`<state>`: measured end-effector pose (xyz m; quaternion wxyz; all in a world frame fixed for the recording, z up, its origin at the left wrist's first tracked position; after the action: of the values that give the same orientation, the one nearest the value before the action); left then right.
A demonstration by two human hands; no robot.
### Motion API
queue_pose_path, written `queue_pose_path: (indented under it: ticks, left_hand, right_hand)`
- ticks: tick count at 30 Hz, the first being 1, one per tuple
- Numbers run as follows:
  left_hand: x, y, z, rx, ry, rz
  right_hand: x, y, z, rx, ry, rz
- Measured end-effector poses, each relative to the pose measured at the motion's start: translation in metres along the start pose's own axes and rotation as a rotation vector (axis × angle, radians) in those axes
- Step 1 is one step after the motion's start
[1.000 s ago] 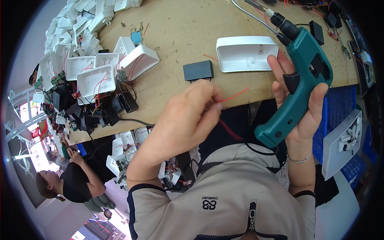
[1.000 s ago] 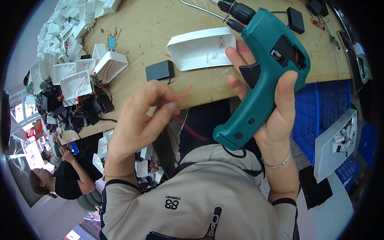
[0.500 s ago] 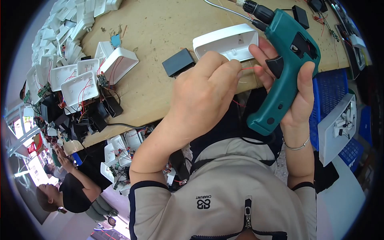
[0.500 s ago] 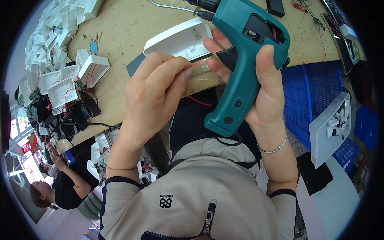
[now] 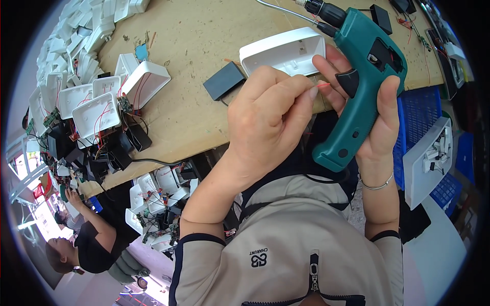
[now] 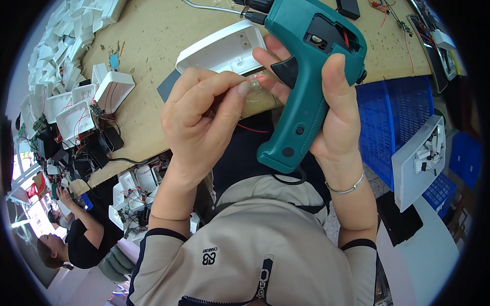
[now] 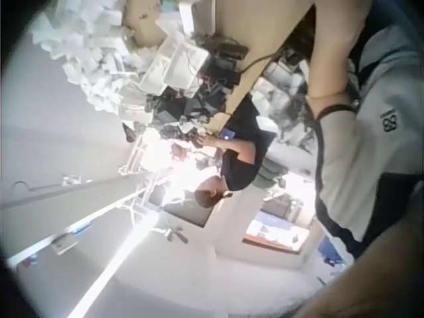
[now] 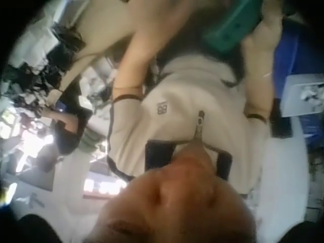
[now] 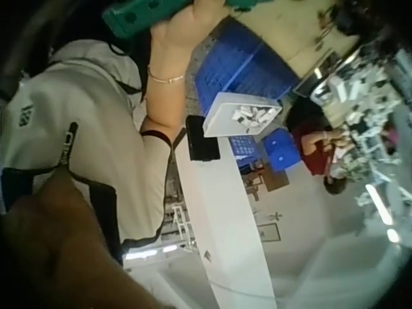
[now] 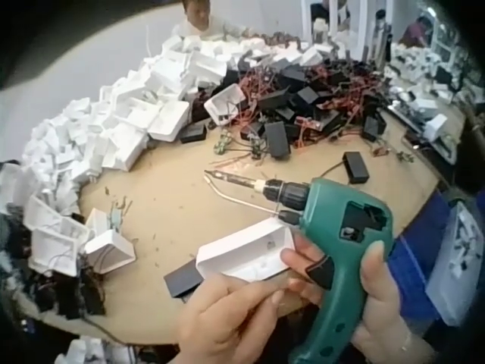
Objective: Assembling small electronic components into plastic housings using a specialized handheld tool.
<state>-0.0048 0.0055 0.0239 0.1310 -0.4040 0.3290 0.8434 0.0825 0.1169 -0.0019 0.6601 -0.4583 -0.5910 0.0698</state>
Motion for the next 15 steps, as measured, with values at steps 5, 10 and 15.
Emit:
queue_pose_path:
  ticks: [5,10,15]
  left_hand:
    - [-0.002,0.001,-0.004,-0.184,-0.171,0.309]
    - [-0.003,0.002,0.001,-0.302,-0.168,0.452]
    - [0.006,-0.006,0.01,-0.251,-0.09,0.505]
  right_hand:
    - [0.01,0.009,-0.01,0.023,0.045,-0.105]
    - [0.03,0.022,-0.053,-0.09,0.189,-0.303]
    - [0.039,0.031,-0.093,-0.151,0.245,-0.522]
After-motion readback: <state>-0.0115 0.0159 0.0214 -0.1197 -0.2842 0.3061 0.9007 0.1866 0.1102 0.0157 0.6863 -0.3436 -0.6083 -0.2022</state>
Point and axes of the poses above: each hand's wrist, its own z-axis towards the middle knuckle, its own y-axis out of the back of the hand, x = y × z, the point moved 4 cm from there along z, towards the middle knuckle, and after that the axes turned 1 degree about y, right-handed, at the moved point
